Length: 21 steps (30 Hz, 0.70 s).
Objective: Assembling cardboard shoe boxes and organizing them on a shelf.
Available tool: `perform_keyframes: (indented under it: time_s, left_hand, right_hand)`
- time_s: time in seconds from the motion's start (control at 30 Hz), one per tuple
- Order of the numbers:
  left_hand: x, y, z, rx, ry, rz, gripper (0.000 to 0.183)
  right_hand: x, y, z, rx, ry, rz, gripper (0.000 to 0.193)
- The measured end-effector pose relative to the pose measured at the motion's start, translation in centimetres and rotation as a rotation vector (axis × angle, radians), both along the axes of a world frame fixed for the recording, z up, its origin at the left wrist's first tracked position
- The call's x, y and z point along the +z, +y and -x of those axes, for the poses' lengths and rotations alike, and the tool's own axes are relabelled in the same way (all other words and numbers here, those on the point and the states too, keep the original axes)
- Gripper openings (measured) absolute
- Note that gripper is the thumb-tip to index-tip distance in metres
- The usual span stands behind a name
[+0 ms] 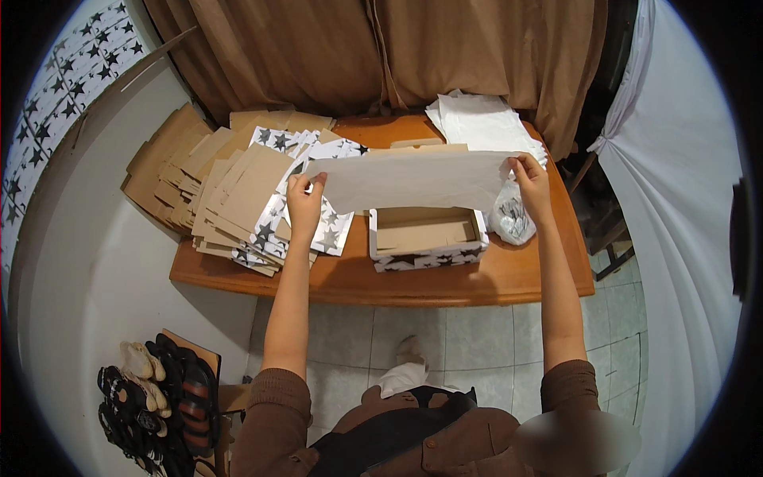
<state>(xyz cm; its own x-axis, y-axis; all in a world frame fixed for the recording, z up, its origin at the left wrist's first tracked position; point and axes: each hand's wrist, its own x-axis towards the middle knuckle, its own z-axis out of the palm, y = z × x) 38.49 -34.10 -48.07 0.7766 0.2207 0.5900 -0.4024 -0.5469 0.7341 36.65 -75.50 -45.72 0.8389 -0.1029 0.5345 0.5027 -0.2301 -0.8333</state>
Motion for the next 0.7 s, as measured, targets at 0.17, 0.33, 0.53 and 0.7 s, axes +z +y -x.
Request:
perform_keyframes:
  time_s: [0.17,0.33,0.53,0.7]
  left_hand:
    - [-1.4,-1.9,1.8,-0.034,-0.025,-0.015,0.028]
    - [-4.1,-2.4,1.0,-0.060,0.090,-0.020,0.035]
    - [-7.5,-3.4,-2.2,-0.083,0.227,-0.118,0.030]
    - [-10.5,-3.5,-5.4,-0.057,0.281,-0.141,0.029]
  right_hand:
    - [-1.7,-1.6,1.3,-0.015,-0.008,-0.024,0.023]
    - [-3.4,-1.9,0.9,-0.085,0.078,0.008,0.021]
    - [-9.2,-3.3,-3.9,-0.174,0.141,0.065,0.024]
    - [-12.4,-2.9,-7.0,-0.220,0.168,0.246,0.038]
